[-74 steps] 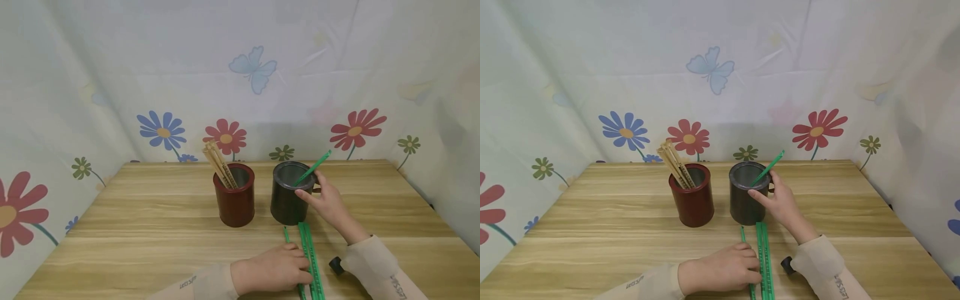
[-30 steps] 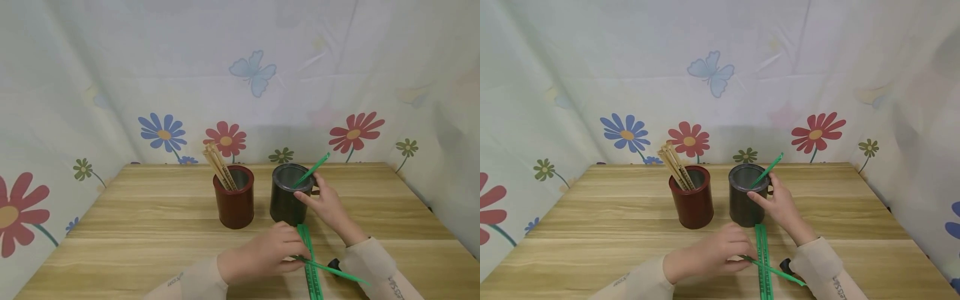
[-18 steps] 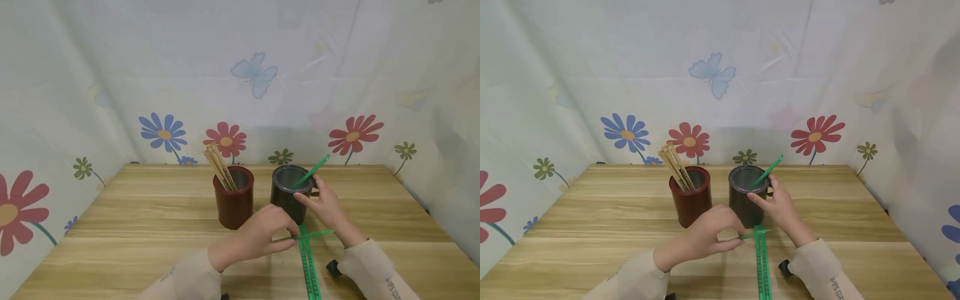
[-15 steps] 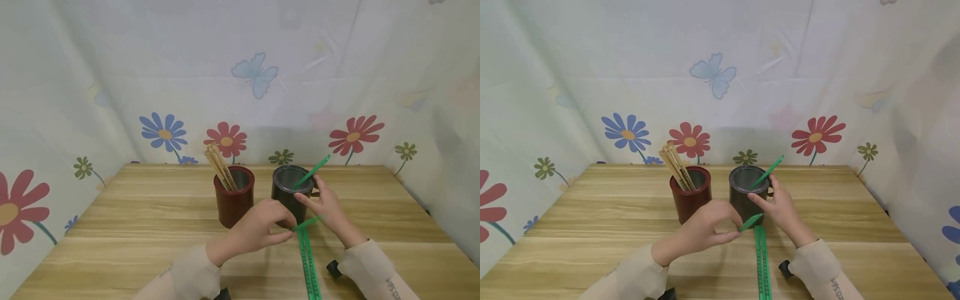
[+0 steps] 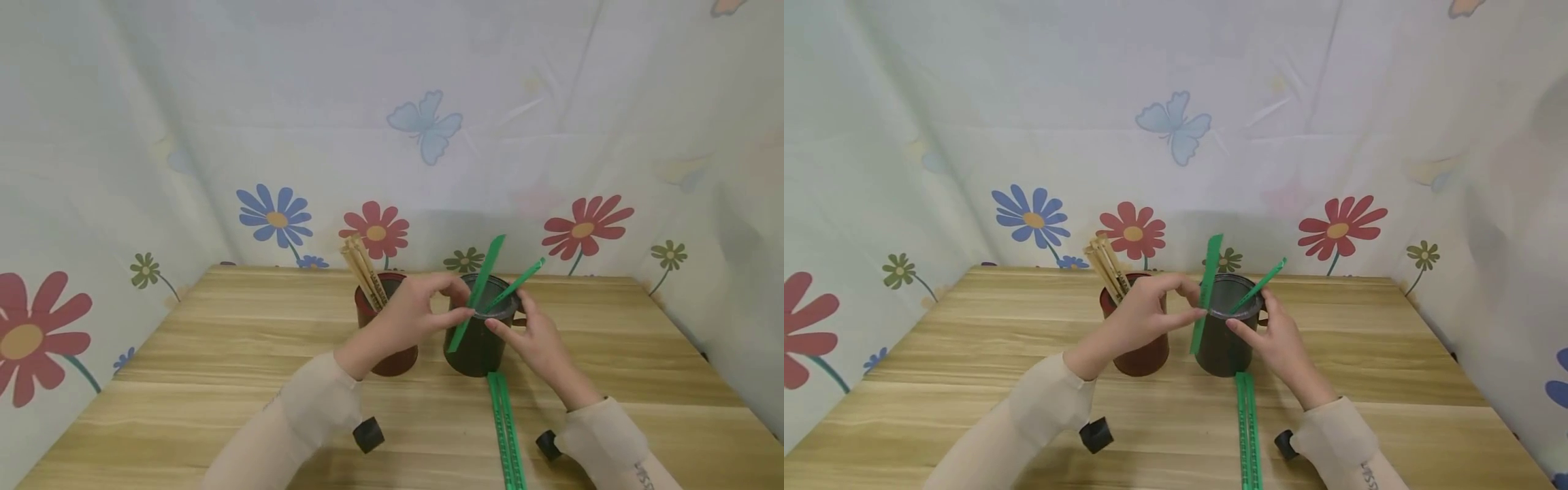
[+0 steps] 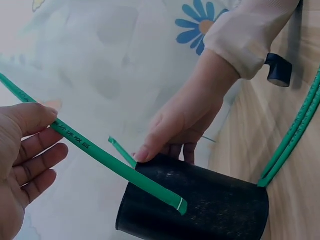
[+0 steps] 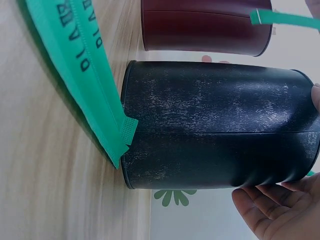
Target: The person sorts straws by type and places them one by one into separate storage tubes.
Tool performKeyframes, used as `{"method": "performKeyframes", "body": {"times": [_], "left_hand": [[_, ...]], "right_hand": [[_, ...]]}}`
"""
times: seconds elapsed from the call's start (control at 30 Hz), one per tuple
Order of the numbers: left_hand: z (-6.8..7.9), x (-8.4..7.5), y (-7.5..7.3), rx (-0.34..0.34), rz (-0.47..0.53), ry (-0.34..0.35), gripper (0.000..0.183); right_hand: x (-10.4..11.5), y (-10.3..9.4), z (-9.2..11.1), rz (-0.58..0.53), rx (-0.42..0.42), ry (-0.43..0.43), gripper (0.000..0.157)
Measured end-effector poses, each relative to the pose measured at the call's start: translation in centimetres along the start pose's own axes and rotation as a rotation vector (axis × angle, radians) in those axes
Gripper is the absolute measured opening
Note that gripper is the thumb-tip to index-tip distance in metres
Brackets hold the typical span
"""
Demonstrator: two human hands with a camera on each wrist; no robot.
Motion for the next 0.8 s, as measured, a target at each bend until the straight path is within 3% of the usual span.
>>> {"method": "performKeyframes", "body": {"times": [0.33,0.63,0.8], "left_hand": [[-1.8,2.8,-1.1,-0.094,0.070,-0.181,0.018],[-3.3,3.8,-2.8,-0.232,0.113,-0.203,0.014],[-3.7,3.8,-2.8,-0.247,0.092,-0.185,0.013]], "right_hand": [[-0.3,0.1,0.0,-0.013,0.011,0.005,0.072],[0.0,0.0,0.0,-0.016,0.000,0.001,0.072],[0.1,-0.1,0.0,-0.013,-0.001,-0.001,0.071]]}}
Point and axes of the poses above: each hand's wrist, its own z-axis away from the middle knuckle, its own y-axis out of the palm, x = y × z, the point moved 8 cm from there along -z, towards the middle knuckle, and after that the axes turned 13 degrees about y, right-handed, at the moved point
